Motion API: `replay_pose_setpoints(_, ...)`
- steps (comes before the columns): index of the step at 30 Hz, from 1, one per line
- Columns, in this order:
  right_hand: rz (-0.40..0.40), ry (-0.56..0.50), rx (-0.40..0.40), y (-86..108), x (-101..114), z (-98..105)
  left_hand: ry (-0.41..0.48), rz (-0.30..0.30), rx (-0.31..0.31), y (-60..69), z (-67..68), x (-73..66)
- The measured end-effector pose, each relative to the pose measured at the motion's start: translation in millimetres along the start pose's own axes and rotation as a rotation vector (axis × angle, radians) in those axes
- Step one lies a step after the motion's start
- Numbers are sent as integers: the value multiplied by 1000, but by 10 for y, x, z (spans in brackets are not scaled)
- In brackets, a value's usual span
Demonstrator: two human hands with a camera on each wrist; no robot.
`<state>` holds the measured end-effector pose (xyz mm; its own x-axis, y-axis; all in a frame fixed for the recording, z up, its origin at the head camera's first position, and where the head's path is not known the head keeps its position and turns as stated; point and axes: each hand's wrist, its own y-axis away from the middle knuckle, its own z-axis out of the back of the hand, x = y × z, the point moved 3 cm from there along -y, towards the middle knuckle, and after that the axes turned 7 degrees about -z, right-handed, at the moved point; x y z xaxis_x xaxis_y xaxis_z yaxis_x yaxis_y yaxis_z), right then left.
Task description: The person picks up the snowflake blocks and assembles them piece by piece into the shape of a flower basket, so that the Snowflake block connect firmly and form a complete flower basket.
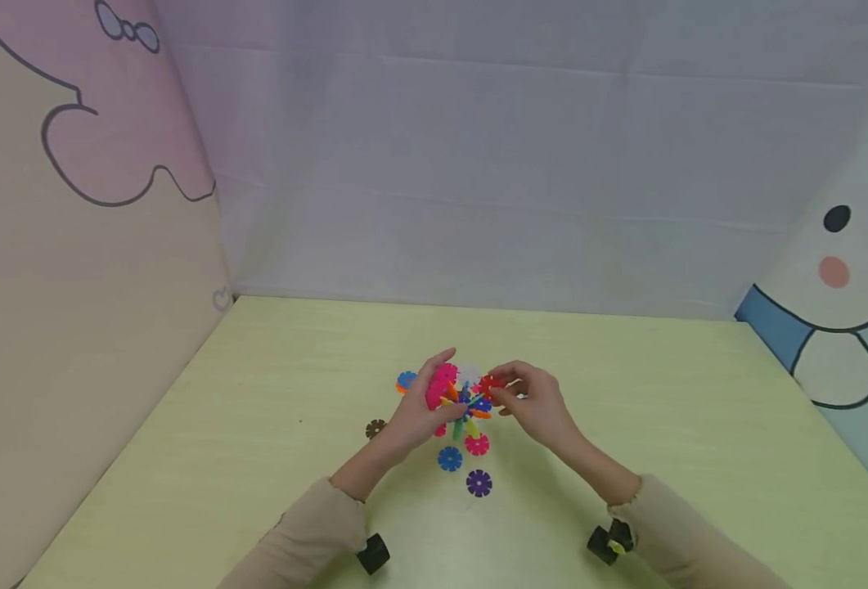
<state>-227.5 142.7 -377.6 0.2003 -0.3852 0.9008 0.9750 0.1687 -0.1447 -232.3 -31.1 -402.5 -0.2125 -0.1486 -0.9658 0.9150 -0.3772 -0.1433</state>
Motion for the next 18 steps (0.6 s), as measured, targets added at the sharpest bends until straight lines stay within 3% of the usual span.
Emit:
replay_pose_setpoints(4, 38, -5, -44, 25, -13, 4, 33, 15, 73, 11, -28, -36)
replay_pose_setpoints(11, 126, -25, -85, 56, 18, 10, 56, -78, 43, 63, -33, -256)
replay_pose_setpoints(15, 135, -39, -90, 57, 26, 16, 40, -122, 37, 112, -37, -393)
replay_pose_setpoints(18, 125, -38, -73, 51, 21, 14, 29, -132, 50, 111, -43, -402)
